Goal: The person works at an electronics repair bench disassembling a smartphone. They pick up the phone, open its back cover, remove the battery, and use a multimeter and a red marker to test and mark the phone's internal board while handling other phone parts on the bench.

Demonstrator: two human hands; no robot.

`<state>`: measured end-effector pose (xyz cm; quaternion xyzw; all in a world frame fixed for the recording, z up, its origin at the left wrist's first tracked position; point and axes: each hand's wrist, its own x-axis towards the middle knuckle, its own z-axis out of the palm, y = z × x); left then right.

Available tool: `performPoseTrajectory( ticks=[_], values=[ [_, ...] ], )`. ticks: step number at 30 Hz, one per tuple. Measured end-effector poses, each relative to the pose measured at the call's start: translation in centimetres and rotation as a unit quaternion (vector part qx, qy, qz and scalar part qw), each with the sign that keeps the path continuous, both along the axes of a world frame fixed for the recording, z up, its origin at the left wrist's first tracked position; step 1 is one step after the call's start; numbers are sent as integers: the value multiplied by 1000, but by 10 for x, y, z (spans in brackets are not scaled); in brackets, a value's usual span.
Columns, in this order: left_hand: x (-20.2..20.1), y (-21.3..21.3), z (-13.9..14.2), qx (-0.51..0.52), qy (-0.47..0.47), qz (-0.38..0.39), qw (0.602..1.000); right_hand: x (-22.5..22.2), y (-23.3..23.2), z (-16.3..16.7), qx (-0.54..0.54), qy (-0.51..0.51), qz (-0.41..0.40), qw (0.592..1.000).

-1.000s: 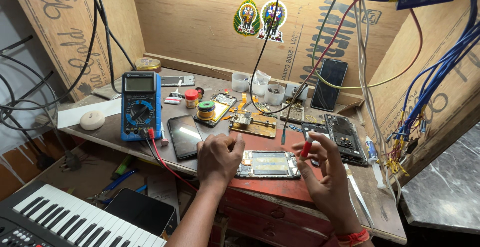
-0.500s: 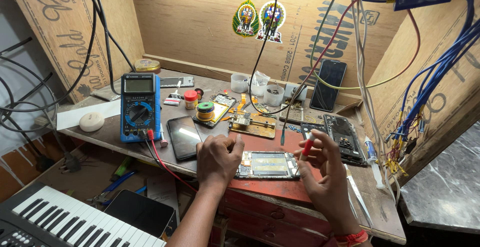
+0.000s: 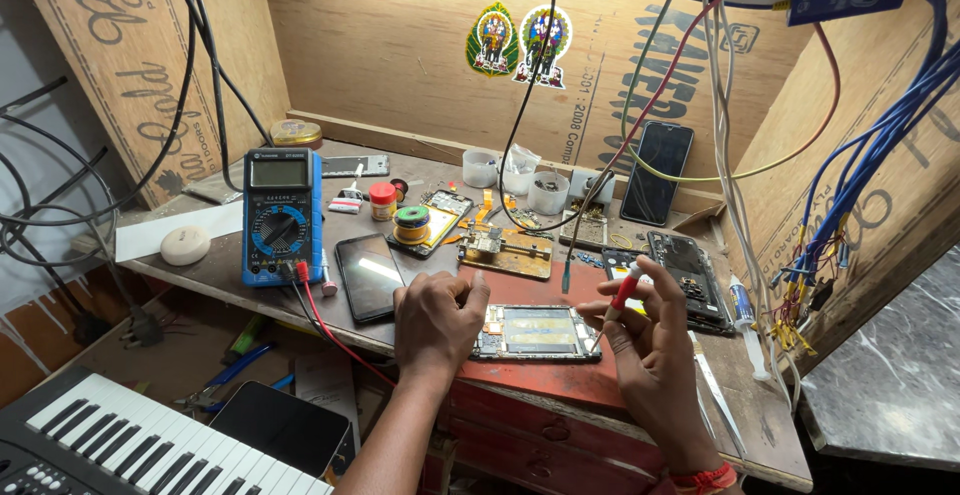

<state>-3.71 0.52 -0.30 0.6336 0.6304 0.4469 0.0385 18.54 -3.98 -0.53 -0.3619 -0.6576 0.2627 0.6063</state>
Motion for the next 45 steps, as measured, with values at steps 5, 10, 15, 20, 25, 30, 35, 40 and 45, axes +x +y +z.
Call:
performPoseTrajectory(
  ticks=[5, 10, 15, 20, 25, 30, 35, 40, 45],
  values=[
    [-1, 0, 0, 8, 2, -1, 1000, 3, 0, -3, 50, 22, -19, 998],
    [1, 1, -1, 2, 2, -2, 1000, 17, 1, 3, 50, 75, -52, 995],
    [-1, 2, 0, 5, 6, 0, 1000, 33, 0, 28, -175, -246, -199, 932],
    [0, 1, 1, -21, 5, 6, 1000, 26, -5, 40, -100, -380, -107, 913],
    [-1, 0, 1, -4, 2, 4, 1000, 15, -7, 39, -68, -442, -107, 888],
    [-1, 1, 0, -6, 2, 3, 1000, 10, -7, 41, -104, -474, -145, 862],
    [-1, 2, -2, 16, -1, 1, 1000, 7, -8, 43, -110, -496, -130, 852],
    [-1, 2, -2, -1, 0, 4, 1000, 11, -5, 43, -94, -520, -93, 844],
    [-1, 0, -1, 7, -6, -1, 1000, 16, -3, 40, -93, -499, -84, 857]
  ],
)
